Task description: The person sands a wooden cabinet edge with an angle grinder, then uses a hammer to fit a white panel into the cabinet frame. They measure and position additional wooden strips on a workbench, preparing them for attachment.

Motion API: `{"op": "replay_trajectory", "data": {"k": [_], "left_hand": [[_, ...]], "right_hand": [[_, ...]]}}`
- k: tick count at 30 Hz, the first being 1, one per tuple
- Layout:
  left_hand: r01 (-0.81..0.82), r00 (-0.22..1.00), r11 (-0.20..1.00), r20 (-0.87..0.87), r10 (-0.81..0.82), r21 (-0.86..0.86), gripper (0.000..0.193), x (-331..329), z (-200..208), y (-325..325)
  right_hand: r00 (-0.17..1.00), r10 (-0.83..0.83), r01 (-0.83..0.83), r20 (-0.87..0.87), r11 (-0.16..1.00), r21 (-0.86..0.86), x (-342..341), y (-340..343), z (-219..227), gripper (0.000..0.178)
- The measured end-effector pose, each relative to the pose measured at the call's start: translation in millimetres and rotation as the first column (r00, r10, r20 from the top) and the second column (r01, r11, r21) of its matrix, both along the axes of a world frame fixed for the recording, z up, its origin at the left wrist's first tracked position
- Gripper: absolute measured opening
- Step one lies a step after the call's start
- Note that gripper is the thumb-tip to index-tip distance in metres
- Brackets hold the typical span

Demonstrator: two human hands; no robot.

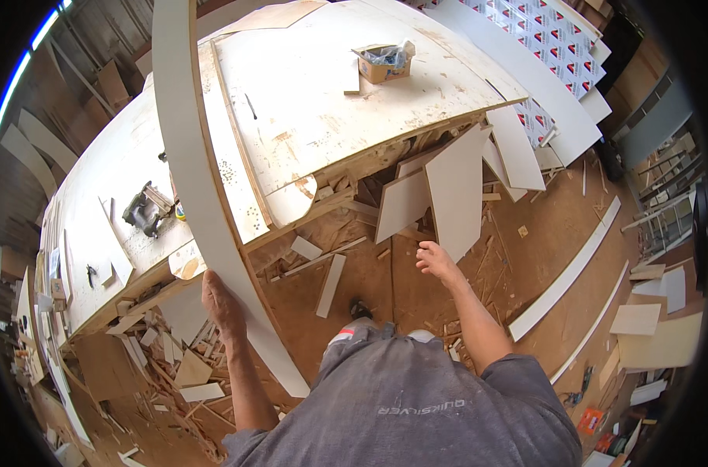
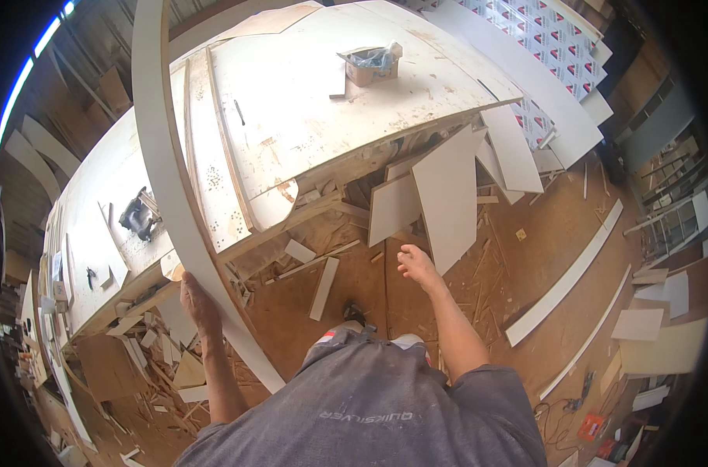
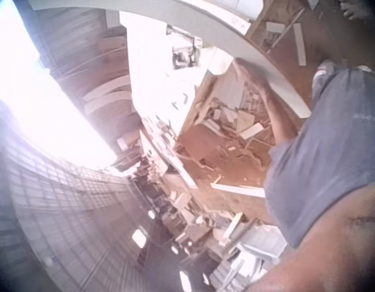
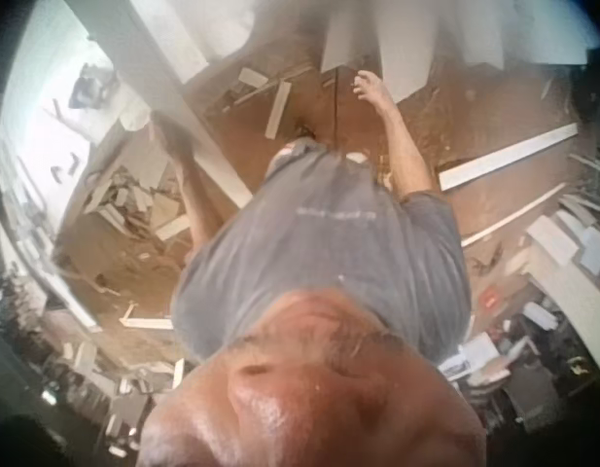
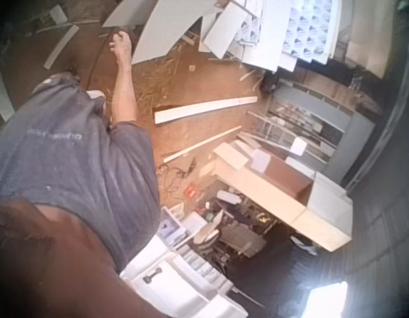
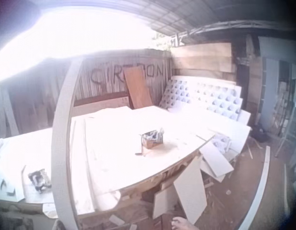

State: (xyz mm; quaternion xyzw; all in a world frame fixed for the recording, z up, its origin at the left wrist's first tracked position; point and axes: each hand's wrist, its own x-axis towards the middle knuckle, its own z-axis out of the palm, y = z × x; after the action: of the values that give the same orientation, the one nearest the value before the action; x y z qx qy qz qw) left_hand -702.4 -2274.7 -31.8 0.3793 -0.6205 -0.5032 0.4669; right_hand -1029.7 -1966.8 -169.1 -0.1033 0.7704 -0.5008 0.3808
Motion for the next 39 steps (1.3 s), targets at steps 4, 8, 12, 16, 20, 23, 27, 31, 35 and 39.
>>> {"op": "replay_trajectory", "data": {"k": [4, 8, 12, 16, 20, 23, 27, 31, 35, 39], "left_hand": [[-0.054, 0.997, 0.997, 0.064, 0.051, 0.051, 0.046, -33, -6, -5], [-0.192, 0.977, 0.978, 0.111, 0.182, 0.082, 0.047, -46, -10, 20], [-0.389, 0.916, 0.910, 0.167, 0.365, 0.145, 0.050, -55, -18, 69], [-0.563, 0.789, 0.825, 0.330, 0.519, 0.048, 0.052, -102, -2, 128], [-0.669, 0.698, 0.737, 0.425, 0.577, 0.097, 0.053, -129, -5, 178], [-0.700, 0.655, 0.710, 0.468, 0.594, 0.079, 0.054, -140, -7, 199], [-0.692, 0.621, 0.722, 0.531, 0.577, 0.023, 0.054, -152, -3, 222], [-0.692, 0.620, 0.720, 0.551, 0.559, 0.049, 0.056, -139, -23, 263], [-0.622, 0.703, 0.773, 0.522, 0.482, 0.124, 0.055, -130, -36, 296], [-0.579, 0.714, 0.794, 0.586, 0.383, 0.186, 0.052, -100, -55, 338]], "right_hand": [[0.988, 0.115, -0.109, 0.098, 0.991, -0.073, -45, -68, -8, 0.055], [0.966, 0.127, -0.106, 0.224, 0.989, -0.107, -108, -130, -14, 0.052], [0.979, 0.080, -0.075, 0.189, 0.997, -0.036, -188, -197, -72, 0.049], [0.924, -0.040, 0.084, 0.380, 0.992, -0.099, -243, -250, -146, 0.043], [0.842, -0.052, 0.217, 0.536, 0.943, -0.250, -244, -273, -152, 0.033], [0.847, -0.115, 0.232, 0.519, 0.958, -0.166, -244, -278, -122, 0.035], [0.865, 0.159, -0.066, 0.476, 0.976, -0.205, -260, -252, -138, 0.048], [0.589, 0.785, -0.803, 0.192, 0.596, 0.026, -236, -238, -68, 0.049], [0.601, 0.787, -0.701, 0.142, 0.604, -0.380, -169, -219, 34, 0.050], [0.752, 0.644, -0.470, 0.142, 0.674, -0.570, -105, -233, 78, 0.054]]}}
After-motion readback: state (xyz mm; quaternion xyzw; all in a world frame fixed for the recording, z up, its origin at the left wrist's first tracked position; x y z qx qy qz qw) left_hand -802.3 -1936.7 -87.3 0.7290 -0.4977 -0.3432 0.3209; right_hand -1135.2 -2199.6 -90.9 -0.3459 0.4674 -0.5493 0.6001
